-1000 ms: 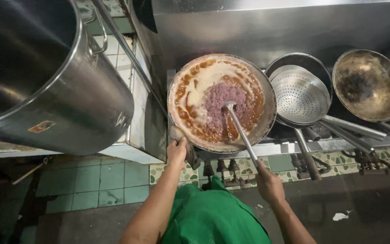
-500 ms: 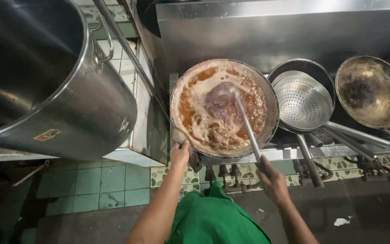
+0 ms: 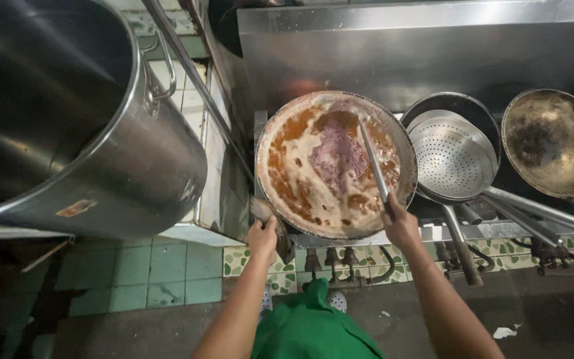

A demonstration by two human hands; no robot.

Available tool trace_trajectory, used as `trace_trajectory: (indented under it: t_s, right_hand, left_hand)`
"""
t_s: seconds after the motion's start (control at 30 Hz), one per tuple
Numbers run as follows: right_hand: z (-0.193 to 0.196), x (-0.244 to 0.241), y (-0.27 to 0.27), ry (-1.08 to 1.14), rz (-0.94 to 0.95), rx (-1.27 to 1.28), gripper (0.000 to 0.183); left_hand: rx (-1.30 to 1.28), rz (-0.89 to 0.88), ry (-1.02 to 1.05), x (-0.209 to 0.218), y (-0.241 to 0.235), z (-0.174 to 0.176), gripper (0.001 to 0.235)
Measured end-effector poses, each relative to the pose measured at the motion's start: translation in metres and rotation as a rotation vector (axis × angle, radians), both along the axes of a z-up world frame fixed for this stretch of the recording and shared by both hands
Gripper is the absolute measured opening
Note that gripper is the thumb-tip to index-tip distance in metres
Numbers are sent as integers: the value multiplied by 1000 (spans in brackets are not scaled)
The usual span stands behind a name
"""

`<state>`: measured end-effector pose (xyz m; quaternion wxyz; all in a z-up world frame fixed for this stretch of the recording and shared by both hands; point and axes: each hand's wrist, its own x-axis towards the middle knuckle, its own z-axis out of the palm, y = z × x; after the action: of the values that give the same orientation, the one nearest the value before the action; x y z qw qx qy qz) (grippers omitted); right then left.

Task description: The person stirs a large pan of meat and liquid over a flame using a metal ladle, occasionally using a cloth to hold the pan handle.

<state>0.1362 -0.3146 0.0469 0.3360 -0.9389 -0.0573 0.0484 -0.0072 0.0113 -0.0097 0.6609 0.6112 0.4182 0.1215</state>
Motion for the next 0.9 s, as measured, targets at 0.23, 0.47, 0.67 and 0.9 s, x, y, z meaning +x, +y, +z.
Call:
trace_trajectory:
  t_s: [0.23,0.47,0.67,0.9]
  right_hand:
    - [27,-27,30,476,-139,342,60]
    - [27,-13,12,989,-281,875,14]
    - [50,-33,-2,895,-73,623,23]
    - [90,-80,-11,615,66,136,68]
  left_hand:
    - [1,13,20,-17,5,-10,37]
    - [-7,42,28,-32,6,-22,40]
    - [-61,82,21,-37,8,-23,43]
    - [-134,91,-64,-45,4,-6,39]
